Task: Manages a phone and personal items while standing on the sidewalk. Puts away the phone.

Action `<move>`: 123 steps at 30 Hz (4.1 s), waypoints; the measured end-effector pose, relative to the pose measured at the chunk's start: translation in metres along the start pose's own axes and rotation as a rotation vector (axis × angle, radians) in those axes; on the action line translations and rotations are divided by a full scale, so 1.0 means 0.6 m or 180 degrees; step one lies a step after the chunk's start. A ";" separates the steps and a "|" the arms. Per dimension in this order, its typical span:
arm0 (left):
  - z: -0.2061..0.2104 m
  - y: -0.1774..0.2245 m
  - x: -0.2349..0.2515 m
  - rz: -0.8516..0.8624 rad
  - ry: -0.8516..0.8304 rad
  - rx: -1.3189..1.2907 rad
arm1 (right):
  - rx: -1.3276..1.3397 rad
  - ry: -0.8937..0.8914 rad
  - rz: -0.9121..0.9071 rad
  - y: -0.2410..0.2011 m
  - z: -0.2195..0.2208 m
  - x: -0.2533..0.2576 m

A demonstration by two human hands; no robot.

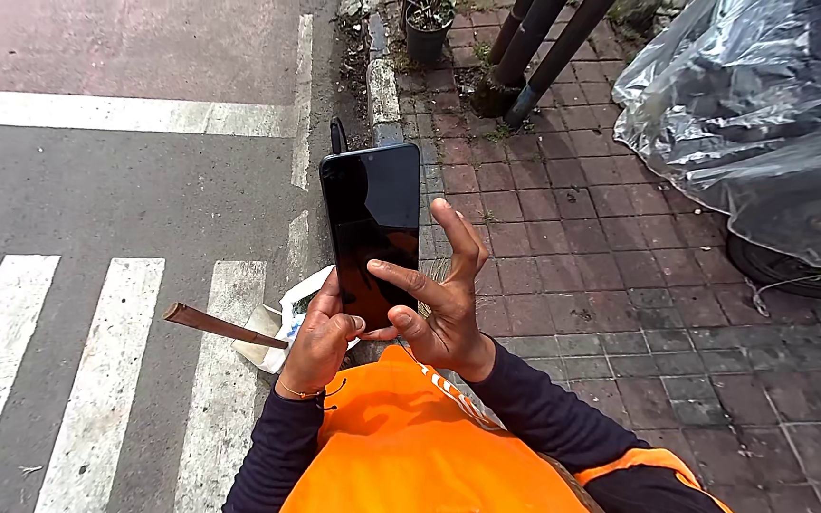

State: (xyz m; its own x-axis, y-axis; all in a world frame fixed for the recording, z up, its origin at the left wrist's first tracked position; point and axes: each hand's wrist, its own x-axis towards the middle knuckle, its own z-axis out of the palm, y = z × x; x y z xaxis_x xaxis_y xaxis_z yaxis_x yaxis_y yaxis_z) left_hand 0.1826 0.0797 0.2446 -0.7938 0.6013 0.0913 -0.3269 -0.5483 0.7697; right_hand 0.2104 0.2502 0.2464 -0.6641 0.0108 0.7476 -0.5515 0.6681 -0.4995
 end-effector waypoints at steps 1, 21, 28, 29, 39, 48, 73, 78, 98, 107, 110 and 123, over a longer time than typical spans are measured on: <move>0.000 0.000 0.000 -0.0009 0.0012 -0.0005 | -0.0005 -0.0009 0.0000 0.000 0.000 0.000; -0.003 -0.001 0.000 0.0063 0.0016 -0.0061 | 0.0059 -0.0085 0.0042 0.000 0.003 -0.004; -0.001 0.000 -0.001 0.0030 0.0005 -0.0067 | 0.0067 -0.0070 0.0054 -0.001 0.002 -0.005; -0.001 0.000 -0.001 0.0026 0.0003 -0.0066 | 0.0065 -0.0055 0.0046 0.000 0.002 -0.005; 0.000 0.000 0.001 -0.0001 0.0009 -0.0056 | 0.0064 -0.0032 0.0027 0.001 0.002 -0.003; -0.008 0.001 0.003 0.0017 -0.0067 -0.0118 | 0.0191 0.0089 0.0030 0.003 -0.004 0.006; -0.008 -0.005 0.009 -0.0111 -0.0146 -0.0017 | -0.0221 0.0228 0.0441 0.021 -0.048 0.060; -0.009 -0.005 0.011 -0.0100 -0.0185 -0.0048 | -0.0228 0.0236 0.0448 0.023 -0.051 0.061; -0.011 -0.004 0.015 -0.0098 -0.0204 -0.0038 | -0.0181 0.0177 0.0379 0.024 -0.048 0.071; -0.007 -0.004 0.019 -0.0102 -0.0262 -0.0021 | -0.0284 0.0163 0.0328 0.024 -0.046 0.074; -0.007 -0.004 0.020 -0.0102 -0.0288 -0.0040 | -0.0279 0.0174 0.0333 0.026 -0.047 0.075; -0.005 -0.005 0.023 -0.0045 -0.0042 0.0025 | 0.0216 0.0323 0.0419 0.029 -0.033 0.034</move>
State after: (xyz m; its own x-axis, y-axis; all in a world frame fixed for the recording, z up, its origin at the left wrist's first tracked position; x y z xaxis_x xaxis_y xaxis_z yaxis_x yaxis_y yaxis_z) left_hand 0.1710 0.0878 0.2416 -0.7823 0.6166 0.0886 -0.3340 -0.5351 0.7759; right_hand 0.1976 0.2768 0.2617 -0.6803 0.1721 0.7124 -0.4983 0.6042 -0.6218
